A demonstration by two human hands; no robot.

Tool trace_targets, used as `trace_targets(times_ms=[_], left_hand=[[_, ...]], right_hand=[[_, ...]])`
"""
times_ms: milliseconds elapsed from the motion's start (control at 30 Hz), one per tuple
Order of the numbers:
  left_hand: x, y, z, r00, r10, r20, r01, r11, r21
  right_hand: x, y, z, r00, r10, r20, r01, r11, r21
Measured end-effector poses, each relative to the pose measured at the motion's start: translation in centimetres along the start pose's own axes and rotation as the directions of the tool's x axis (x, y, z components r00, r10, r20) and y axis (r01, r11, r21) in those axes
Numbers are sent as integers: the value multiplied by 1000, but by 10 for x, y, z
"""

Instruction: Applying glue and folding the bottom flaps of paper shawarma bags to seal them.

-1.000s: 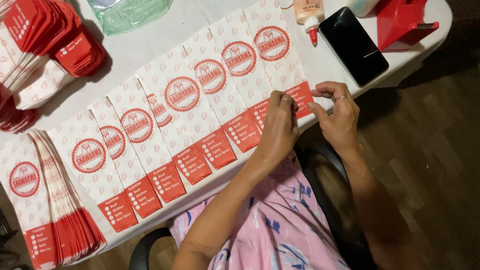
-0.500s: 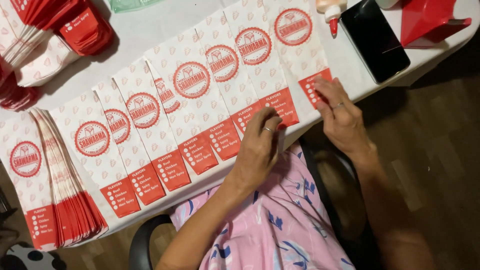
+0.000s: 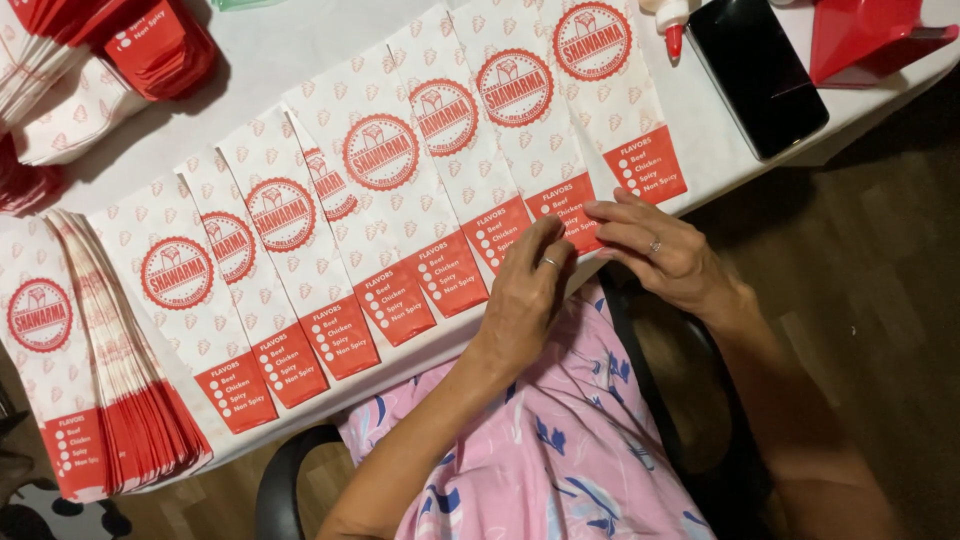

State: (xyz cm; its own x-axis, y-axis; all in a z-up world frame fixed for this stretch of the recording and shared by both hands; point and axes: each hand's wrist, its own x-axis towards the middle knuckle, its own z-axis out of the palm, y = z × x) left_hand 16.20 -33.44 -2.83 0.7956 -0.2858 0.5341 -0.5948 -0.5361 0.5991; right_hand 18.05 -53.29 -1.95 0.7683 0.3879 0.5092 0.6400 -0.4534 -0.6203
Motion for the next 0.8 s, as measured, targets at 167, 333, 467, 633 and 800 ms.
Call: trace_targets(times_ms=[167,333,467,633,800], left_hand=[[-8,-3,7,999,32,-18,-32,999,21],[-4,-1,4,998,55,-2,-55,997,45],[-8,-5,14,1000,31,6,-31,996,87],[-1,-4,22,994,-106,-37,108,994,30],[12,-1,13,924,-366,109,379,914,-143]], right_hand=[[-6,6,-4,1000,-19,-4,19,1000,23],[-8,7,-3,1000,-5,-12,6,999,52],[-6,1,2,997,67,-46,-64,996,60],[2,-10,5,982,158,-102,-155,987,38],[15,-23,-2,959,260,-116,-258,966,32]])
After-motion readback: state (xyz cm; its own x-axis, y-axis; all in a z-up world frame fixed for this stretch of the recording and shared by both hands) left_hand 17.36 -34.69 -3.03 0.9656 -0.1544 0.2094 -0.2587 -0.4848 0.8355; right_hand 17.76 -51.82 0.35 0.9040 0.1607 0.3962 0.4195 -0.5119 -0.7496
